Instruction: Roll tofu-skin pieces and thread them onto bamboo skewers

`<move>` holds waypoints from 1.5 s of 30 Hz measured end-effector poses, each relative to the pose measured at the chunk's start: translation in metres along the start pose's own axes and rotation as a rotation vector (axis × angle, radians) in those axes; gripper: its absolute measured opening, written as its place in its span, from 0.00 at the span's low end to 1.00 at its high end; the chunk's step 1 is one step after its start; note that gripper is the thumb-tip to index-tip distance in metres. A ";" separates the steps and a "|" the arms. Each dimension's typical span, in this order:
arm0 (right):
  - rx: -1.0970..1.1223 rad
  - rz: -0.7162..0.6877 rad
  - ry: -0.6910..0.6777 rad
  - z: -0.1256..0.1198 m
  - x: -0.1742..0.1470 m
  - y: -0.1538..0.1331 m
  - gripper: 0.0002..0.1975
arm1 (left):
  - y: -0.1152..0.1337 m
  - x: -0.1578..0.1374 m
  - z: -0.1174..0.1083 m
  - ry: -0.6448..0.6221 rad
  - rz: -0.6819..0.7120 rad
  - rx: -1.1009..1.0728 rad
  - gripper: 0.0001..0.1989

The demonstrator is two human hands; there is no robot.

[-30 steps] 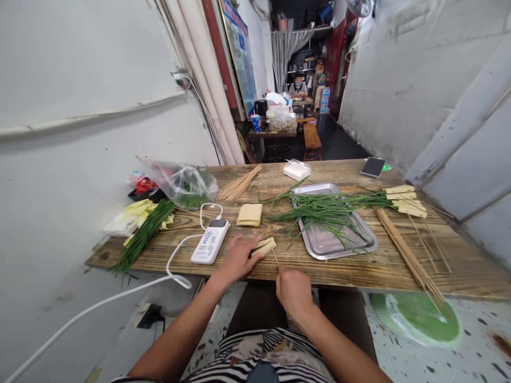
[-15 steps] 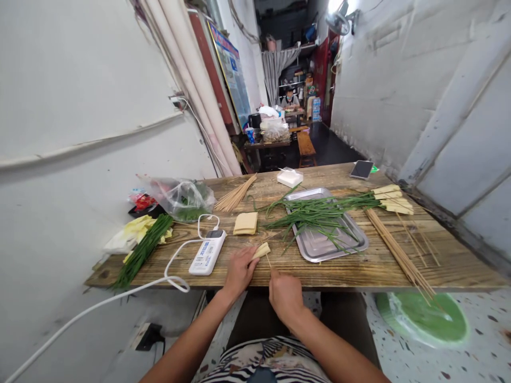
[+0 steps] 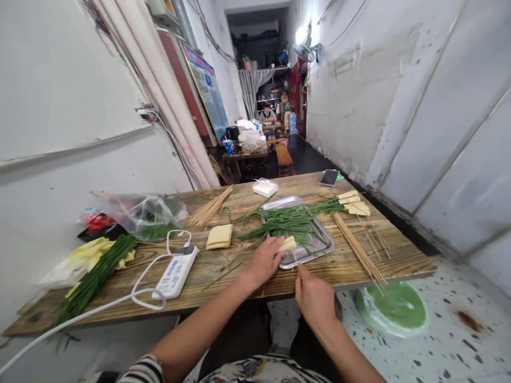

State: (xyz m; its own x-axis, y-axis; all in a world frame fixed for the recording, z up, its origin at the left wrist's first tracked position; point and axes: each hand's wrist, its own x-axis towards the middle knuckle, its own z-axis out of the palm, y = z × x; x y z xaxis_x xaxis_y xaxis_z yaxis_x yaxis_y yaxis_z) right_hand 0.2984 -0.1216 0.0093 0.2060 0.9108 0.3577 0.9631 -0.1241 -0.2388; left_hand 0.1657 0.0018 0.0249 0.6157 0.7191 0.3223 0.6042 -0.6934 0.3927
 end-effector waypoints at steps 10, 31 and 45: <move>-0.223 -0.035 -0.251 -0.017 0.042 0.066 0.17 | 0.014 0.044 0.021 -0.042 -0.038 0.039 0.24; 0.387 -0.805 -0.247 0.116 0.189 -0.173 0.07 | -0.126 -0.104 -0.040 0.740 -0.417 -0.093 0.13; 0.635 -0.500 -0.504 0.116 0.215 -0.174 0.09 | -0.124 -0.102 -0.040 0.717 -0.444 -0.162 0.14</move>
State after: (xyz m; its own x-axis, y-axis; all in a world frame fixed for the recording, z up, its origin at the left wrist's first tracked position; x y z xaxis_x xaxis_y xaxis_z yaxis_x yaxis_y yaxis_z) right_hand 0.1547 0.1413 0.0232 -0.4458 0.8816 0.1549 0.6154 0.4275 -0.6623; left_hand 0.0081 0.0164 -0.0219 -0.1618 0.8160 0.5549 0.6005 -0.3648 0.7115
